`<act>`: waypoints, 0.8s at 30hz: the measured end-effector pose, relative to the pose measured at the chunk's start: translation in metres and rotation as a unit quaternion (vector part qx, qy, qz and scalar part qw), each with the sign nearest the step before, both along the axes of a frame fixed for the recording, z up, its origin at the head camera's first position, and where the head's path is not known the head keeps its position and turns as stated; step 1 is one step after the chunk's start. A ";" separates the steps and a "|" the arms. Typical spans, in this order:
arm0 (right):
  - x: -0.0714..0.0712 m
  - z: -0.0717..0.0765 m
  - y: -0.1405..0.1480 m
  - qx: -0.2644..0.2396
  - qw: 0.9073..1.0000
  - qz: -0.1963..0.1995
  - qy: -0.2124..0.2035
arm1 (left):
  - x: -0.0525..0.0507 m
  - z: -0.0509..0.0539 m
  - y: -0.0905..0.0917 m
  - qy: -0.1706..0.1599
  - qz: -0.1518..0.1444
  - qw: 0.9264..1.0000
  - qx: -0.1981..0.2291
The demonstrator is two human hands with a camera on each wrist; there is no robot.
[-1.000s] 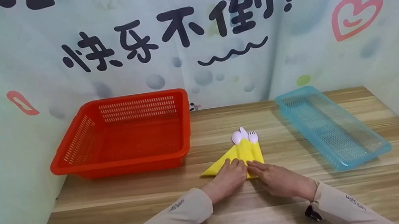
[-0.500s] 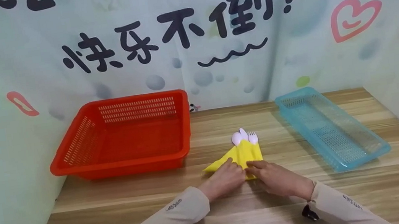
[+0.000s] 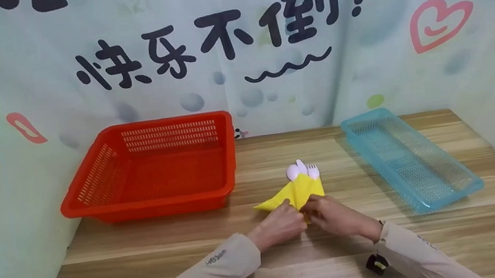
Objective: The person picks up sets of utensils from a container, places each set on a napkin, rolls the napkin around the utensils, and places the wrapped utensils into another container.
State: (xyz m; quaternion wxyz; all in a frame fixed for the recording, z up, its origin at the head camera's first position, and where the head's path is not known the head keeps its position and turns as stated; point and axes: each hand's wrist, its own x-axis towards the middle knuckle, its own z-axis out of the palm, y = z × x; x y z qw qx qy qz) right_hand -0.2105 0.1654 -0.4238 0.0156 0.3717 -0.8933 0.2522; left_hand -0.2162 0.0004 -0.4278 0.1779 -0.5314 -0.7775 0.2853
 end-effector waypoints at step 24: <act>-0.017 0.001 0.000 -0.025 0.986 -0.021 -0.164 | -0.006 0.025 -0.007 -0.062 0.082 0.993 0.062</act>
